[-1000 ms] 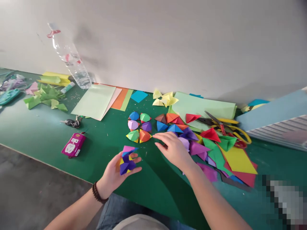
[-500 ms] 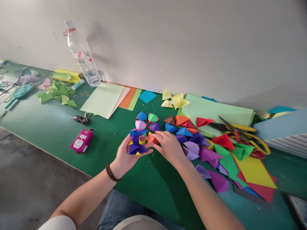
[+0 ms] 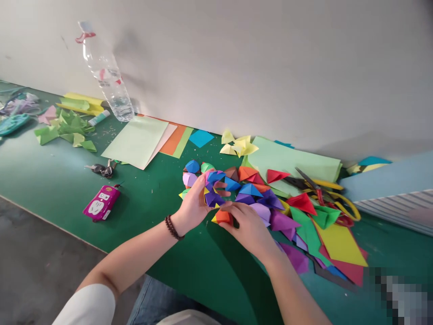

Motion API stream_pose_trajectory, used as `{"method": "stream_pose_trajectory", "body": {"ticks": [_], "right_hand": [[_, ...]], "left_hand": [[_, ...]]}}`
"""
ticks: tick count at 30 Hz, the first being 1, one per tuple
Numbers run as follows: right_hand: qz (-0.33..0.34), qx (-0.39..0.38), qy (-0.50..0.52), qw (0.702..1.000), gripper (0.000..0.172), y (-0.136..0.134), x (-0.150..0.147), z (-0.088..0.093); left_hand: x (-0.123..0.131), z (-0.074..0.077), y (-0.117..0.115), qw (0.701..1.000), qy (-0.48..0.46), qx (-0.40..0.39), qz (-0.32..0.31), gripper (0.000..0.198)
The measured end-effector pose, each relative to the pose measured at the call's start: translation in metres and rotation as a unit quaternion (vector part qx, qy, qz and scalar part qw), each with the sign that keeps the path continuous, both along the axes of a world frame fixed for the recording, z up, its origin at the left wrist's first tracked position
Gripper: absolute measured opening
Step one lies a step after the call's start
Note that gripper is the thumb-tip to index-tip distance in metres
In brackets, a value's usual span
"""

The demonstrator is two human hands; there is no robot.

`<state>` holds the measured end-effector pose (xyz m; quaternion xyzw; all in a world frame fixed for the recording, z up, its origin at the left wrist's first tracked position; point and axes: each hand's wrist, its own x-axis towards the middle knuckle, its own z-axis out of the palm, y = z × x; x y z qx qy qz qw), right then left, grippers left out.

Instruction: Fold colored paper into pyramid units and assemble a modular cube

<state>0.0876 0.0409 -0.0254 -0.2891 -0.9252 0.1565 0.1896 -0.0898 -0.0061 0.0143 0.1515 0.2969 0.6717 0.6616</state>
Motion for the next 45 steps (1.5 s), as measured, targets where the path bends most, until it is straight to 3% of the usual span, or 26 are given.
{"method": "stream_pose_trajectory", "body": {"ticks": [7,11,14,17,23,28,37,45], "right_hand": [[-0.075,-0.12,0.157,0.978,0.026,0.015,0.036,0.027],[-0.096,-0.269,0.358,0.889,0.03,0.016,0.042,0.03],[-0.097,-0.332,0.386,0.855,0.027,0.012,0.037,0.03],[-0.119,-0.313,0.373,0.865,0.024,0.006,0.029,0.033],[-0.172,-0.195,0.332,0.907,0.023,-0.007,0.021,0.046],[-0.183,-0.113,0.288,0.933,0.023,-0.012,0.022,0.05],[-0.189,-0.012,0.244,0.951,0.026,-0.012,0.024,0.052],[-0.178,-0.045,0.252,0.95,0.029,-0.011,0.023,0.046]], "left_hand": [[-0.003,-0.009,-0.005,0.999,0.038,0.0,-0.014,0.04],[0.002,-0.01,-0.01,0.997,0.069,-0.001,-0.026,0.046],[0.008,-0.012,-0.014,0.991,0.13,-0.004,-0.029,0.045],[0.012,-0.017,-0.016,0.975,0.219,0.022,-0.018,0.043],[0.014,-0.023,-0.02,0.933,0.348,0.091,0.012,0.044],[0.015,-0.024,-0.022,0.926,0.366,0.097,0.017,0.043],[0.017,-0.028,-0.022,0.918,0.383,0.098,0.027,0.041],[0.018,-0.029,-0.021,0.919,0.379,0.103,0.024,0.041]]}}
